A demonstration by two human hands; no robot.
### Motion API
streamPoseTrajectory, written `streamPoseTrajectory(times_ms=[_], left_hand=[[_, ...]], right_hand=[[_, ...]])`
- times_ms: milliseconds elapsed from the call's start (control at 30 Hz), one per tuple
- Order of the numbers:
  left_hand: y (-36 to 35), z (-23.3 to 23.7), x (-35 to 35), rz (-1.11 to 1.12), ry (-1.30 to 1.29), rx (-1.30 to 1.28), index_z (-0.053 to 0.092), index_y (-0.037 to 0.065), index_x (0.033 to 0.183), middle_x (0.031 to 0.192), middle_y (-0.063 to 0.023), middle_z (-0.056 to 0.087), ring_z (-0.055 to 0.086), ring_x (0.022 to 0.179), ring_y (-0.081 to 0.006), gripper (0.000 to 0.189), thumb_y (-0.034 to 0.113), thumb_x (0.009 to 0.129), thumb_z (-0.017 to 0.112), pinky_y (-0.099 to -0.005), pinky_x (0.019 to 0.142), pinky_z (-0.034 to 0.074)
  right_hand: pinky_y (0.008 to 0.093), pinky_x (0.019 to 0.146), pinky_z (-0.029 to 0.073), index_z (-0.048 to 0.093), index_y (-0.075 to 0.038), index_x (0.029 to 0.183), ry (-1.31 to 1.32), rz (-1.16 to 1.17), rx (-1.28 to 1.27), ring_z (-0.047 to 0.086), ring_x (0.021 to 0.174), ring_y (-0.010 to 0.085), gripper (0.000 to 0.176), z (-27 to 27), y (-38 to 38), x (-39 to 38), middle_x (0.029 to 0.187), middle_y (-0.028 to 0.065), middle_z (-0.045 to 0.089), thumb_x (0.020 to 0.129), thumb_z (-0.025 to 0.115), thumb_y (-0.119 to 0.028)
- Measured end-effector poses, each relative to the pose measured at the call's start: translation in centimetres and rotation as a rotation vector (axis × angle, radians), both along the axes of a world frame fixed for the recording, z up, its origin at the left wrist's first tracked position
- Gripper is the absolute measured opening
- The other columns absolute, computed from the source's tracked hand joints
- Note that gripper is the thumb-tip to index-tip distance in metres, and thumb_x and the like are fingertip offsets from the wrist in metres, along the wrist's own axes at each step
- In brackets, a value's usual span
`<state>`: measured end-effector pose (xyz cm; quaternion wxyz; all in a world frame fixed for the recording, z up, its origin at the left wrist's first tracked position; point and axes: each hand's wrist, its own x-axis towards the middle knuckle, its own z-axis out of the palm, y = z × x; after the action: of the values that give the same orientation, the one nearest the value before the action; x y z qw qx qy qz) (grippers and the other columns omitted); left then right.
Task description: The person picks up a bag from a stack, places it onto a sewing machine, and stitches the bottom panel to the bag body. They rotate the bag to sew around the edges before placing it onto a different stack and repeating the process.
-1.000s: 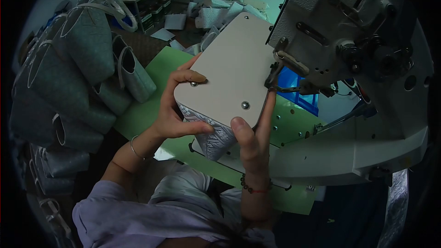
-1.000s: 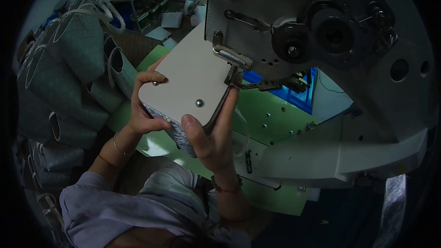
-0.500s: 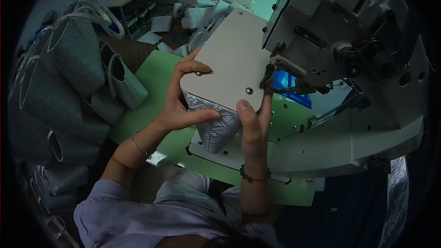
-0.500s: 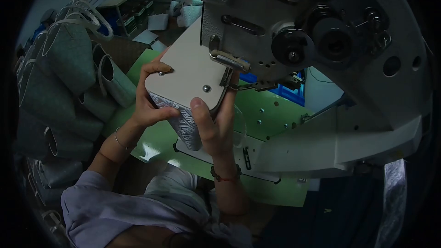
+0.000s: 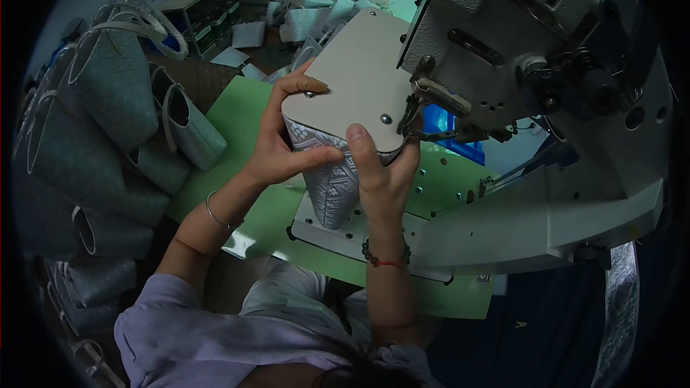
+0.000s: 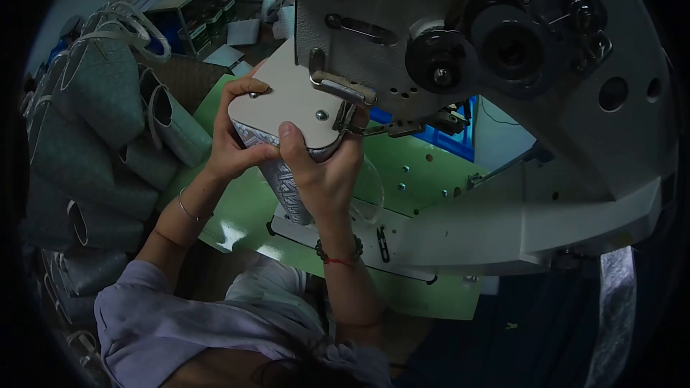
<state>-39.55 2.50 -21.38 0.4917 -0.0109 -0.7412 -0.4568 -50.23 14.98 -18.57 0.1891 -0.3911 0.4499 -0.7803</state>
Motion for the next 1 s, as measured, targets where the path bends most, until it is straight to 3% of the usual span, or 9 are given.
streamPoseTrajectory(times_ms=[333,633,700,733,933,1000], left_hand=[[0.7,0.0,-0.6,-0.008,0.068,0.071,0.042,0.005,0.128,0.141,-0.0182,0.037,0.037,0.133,-0.0252,0.081,0.021,0.064,0.090,-0.0379,0.108,0.029],[3.3,-0.4,-0.2,0.187,0.072,0.095,0.042,0.004,0.127,0.132,-0.0153,0.040,0.029,0.138,-0.0302,0.081,0.022,0.064,0.089,-0.0410,0.111,0.027],[4.2,-0.5,-0.3,0.240,0.095,0.097,0.040,0.004,0.128,0.132,-0.0160,0.036,0.027,0.138,-0.0313,0.082,0.023,0.064,0.089,-0.0417,0.111,0.026],[4.5,-0.5,-0.3,0.247,0.097,0.103,0.040,0.004,0.128,0.132,-0.0160,0.036,0.027,0.138,-0.0313,0.082,0.023,0.064,0.089,-0.0417,0.111,0.026],[6.5,-0.7,-0.1,0.400,0.073,0.028,0.039,0.003,0.129,0.133,-0.0183,0.031,0.020,0.138,-0.0325,0.082,0.023,0.067,0.088,-0.0420,0.110,0.027],[8.1,-0.7,0.2,0.563,0.029,-0.089,0.038,0.001,0.130,0.135,-0.0201,0.028,0.015,0.138,-0.0375,0.082,0.024,0.068,0.086,-0.0451,0.110,0.024]], right_hand=[[0.0293,0.076,0.053,0.046,0.004,0.120,0.018,0.046,0.018,0.064,0.090,0.0166,0.050,0.3,-0.3,-0.7,0.105,0.0136,0.063,0.080,0.071,-0.013],[0.0300,0.081,0.051,0.046,0.003,0.122,-0.058,0.171,0.057,0.062,0.092,0.0170,0.051,1.4,0.3,-1.5,0.105,0.0128,0.062,0.080,0.070,-0.013],[0.0346,0.099,0.041,0.029,0.006,0.144,0.009,0.257,0.192,0.053,0.115,0.0224,0.080,1.4,0.4,-2.4,0.130,0.0185,0.050,0.079,0.066,-0.022],[0.0346,0.099,0.041,0.029,0.006,0.144,0.011,0.264,0.197,0.053,0.115,0.0224,0.080,1.3,0.4,-2.6,0.130,0.0185,0.050,0.079,0.066,-0.022],[0.0384,0.104,0.039,0.032,0.005,0.144,0.043,0.341,0.244,0.051,0.120,0.0267,0.083,1.0,0.0,-3.6,0.132,0.0197,0.049,0.076,0.065,-0.028],[0.0341,0.097,0.042,0.044,0.005,0.134,0.012,0.378,0.120,0.056,0.110,0.0211,0.072,0.5,-0.4,-4.2,0.121,0.0156,0.057,0.075,0.070,-0.027]])
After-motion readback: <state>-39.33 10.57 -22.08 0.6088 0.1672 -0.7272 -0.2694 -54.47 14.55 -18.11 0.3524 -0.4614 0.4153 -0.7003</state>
